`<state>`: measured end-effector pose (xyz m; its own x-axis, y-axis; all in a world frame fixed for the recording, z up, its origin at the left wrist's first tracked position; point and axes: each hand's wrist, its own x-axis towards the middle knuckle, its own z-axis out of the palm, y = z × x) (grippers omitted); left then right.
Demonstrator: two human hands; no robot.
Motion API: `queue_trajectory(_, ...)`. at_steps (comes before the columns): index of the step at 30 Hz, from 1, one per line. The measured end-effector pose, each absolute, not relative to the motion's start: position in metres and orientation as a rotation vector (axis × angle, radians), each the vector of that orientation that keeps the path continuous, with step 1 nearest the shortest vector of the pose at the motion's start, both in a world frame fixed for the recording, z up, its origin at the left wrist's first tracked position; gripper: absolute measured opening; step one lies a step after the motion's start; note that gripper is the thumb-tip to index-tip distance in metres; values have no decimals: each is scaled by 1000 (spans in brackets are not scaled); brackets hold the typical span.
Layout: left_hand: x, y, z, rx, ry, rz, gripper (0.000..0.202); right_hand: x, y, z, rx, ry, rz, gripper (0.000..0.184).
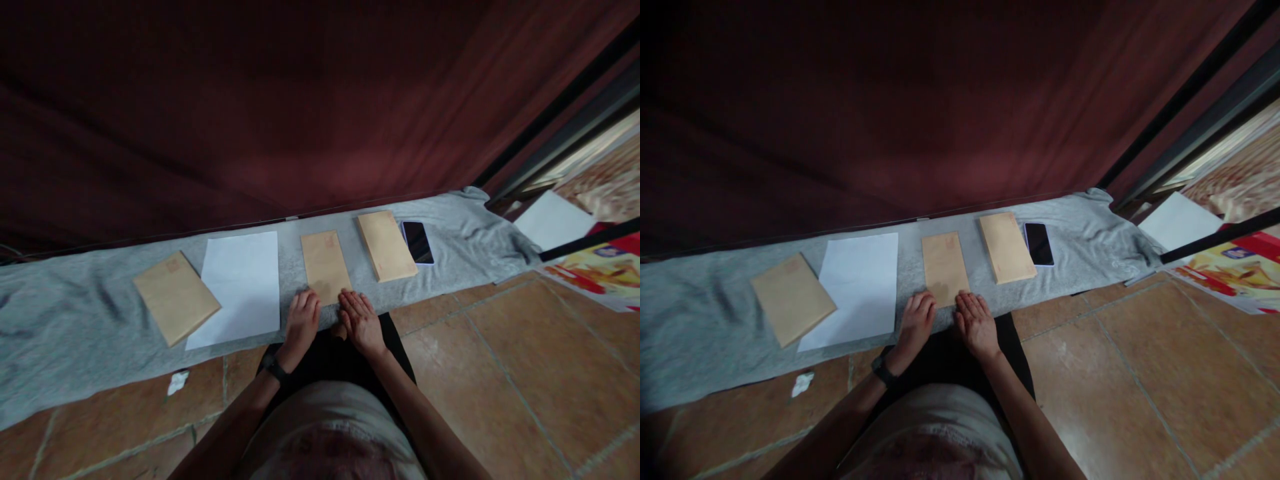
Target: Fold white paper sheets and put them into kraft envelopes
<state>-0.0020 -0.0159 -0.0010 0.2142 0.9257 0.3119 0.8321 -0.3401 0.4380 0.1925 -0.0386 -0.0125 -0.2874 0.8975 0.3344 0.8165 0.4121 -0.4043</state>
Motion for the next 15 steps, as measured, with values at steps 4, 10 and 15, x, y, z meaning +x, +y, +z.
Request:
queue_trajectory(4, -3, -19, 2, 2327, 1691, 740, 18, 198, -39, -14, -1466, -2152, 199, 46)
queue_trajectory(10, 15, -27, 3, 2493, 1562, 566, 38, 197, -39, -17, -1464, -2147, 199, 45)
queue_trajectory(15, 35, -32, 4, 2604, 1449, 404, 56, 198, -40, -19, -1469, -2141, 206, 46)
